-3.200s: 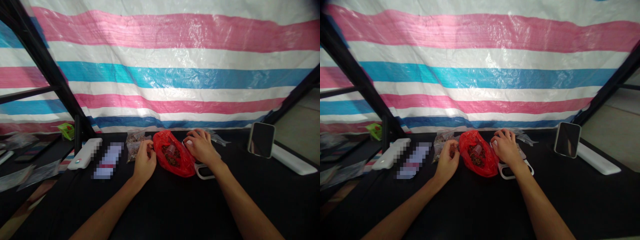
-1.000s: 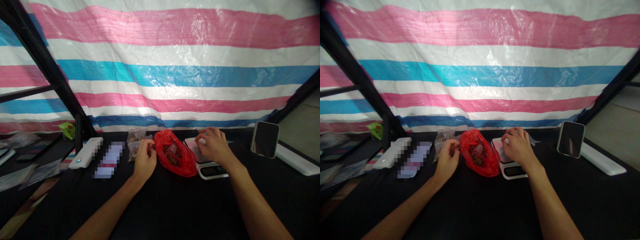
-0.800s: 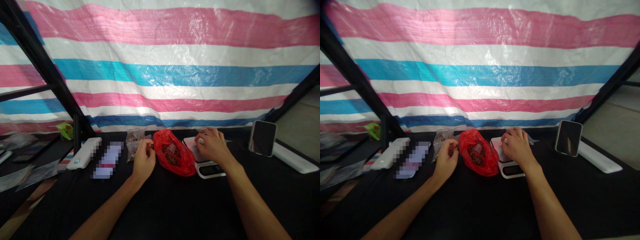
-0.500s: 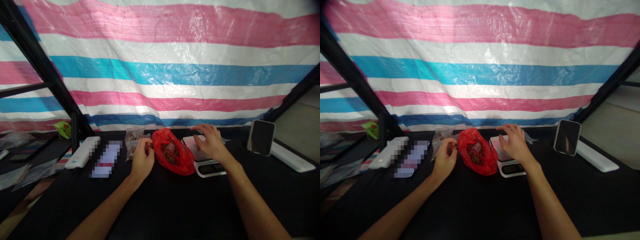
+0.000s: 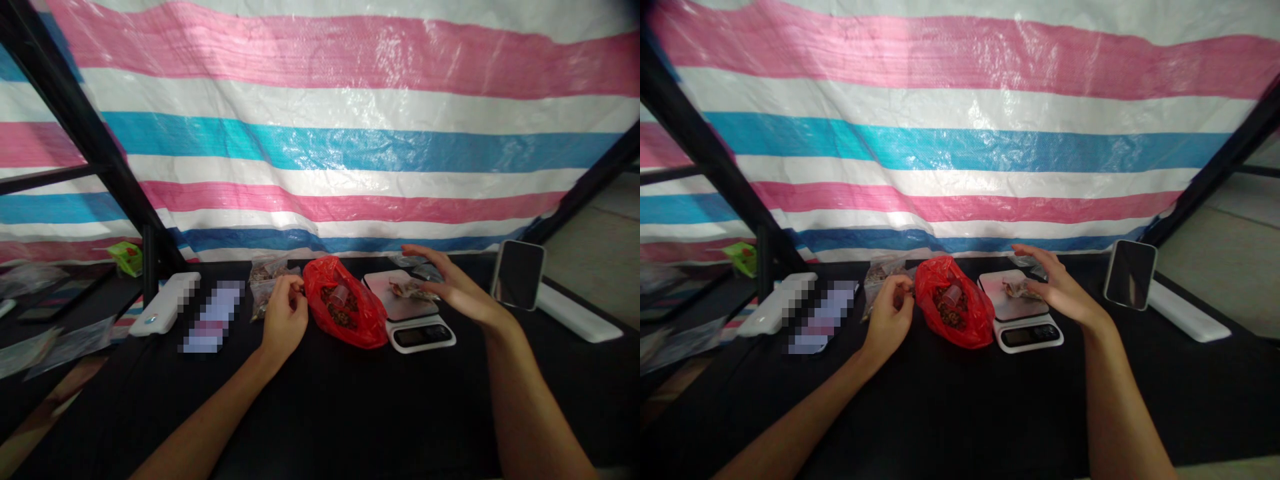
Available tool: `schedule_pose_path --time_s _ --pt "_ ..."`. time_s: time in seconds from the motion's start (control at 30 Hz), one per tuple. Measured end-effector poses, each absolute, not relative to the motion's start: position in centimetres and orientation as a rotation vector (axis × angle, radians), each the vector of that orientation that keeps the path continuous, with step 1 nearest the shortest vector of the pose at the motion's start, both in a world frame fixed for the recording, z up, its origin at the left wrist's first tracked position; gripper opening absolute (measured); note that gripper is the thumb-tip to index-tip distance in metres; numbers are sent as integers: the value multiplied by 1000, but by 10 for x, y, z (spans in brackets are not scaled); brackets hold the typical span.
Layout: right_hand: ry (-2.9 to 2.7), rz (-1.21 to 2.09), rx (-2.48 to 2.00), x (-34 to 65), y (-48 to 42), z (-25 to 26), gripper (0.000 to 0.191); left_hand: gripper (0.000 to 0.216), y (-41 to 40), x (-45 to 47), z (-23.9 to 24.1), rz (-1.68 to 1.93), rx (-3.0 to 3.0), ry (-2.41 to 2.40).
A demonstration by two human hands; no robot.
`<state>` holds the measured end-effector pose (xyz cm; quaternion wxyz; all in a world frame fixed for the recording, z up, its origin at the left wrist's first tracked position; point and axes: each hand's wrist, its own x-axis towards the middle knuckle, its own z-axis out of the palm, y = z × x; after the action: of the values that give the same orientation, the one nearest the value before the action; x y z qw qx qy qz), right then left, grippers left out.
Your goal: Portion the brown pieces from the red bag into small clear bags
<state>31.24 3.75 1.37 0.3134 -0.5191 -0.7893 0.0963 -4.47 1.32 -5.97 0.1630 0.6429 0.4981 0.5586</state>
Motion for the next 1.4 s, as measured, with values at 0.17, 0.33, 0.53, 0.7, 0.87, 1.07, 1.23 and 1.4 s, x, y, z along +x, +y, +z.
schedule_pose_path --time_s 0.17,0.33,0.53,0.7,0.87,1.07,1.23,1.4 --pt "-2219 261 -1433 325 39 2 73 24 14 -45 -60 1627 1839 1431" --pt "-2217 278 -1574 332 41 -7 79 24 14 -45 -60 1638 1839 1423" --pt "-2109 501 -1689 327 44 -11 67 26 12 -43 -59 1613 1837 1430" --pt "-2087 591 -1486 298 39 3 43 27 12 -44 -58 1595 1829 1434" --pt "-2134 751 -1219 245 23 19 40 26 15 -45 -59 1614 1821 1439" --pt "-2253 639 -1145 213 20 -2 41 26 16 -46 -62 1618 1840 1444" --pt "-2228 609 -1109 211 23 -7 30 28 14 -44 -61 1596 1835 1418" --pt "-2146 810 -1059 210 23 -4 42 27 15 -45 -60 1628 1844 1417"
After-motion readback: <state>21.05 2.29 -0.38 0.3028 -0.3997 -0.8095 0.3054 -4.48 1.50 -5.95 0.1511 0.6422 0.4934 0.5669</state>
